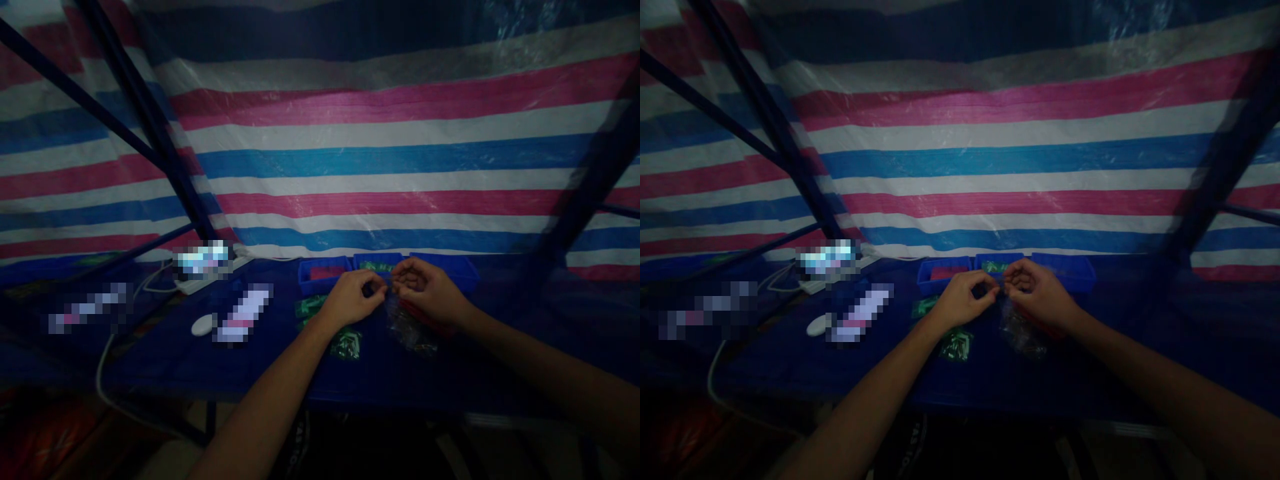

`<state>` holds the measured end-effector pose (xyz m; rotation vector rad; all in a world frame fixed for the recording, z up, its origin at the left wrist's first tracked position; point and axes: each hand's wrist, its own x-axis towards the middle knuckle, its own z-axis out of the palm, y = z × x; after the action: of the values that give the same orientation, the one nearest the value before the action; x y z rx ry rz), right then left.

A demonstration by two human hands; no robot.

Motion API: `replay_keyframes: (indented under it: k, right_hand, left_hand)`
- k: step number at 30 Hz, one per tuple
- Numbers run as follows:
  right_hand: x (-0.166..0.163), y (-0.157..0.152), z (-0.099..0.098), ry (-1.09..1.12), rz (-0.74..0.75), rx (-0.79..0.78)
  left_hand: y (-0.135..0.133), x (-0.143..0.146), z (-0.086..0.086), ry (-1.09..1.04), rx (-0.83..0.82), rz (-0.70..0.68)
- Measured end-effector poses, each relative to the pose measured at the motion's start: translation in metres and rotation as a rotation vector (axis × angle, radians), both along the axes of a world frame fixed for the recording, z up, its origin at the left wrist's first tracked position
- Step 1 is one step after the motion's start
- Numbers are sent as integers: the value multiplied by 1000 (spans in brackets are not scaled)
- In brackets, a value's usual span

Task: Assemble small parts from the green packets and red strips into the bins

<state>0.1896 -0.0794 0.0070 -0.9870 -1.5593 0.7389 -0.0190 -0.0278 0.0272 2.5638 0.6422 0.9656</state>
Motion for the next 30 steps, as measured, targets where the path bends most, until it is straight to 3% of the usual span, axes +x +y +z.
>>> replay_keyframes:
  k: [3, 7, 11, 17, 21, 27, 30]
  right_hand:
    - [4, 3, 1, 44, -42, -16]
    - [9, 4, 5, 4, -176, 81]
    - [9, 0, 6, -221, -255, 217]
    - [2, -9, 12, -541, -154, 395]
    - [-1, -12, 15, -484, -150, 329]
    - [1, -11, 13, -385, -314, 326]
    - [2, -10, 15, -335, -300, 313]
  left_hand:
    - [1, 0, 0, -86, 16, 71]
    - [1, 0, 1, -160, -8, 177]
    - [-7, 2, 4, -93, -91, 52]
    - [-7, 2, 4, -89, -176, -38]
    - [1, -1, 2, -115, -228, -28]
    - [2, -2, 2, -65, -297, -29]
    - [-1, -1, 3, -64, -358, -86]
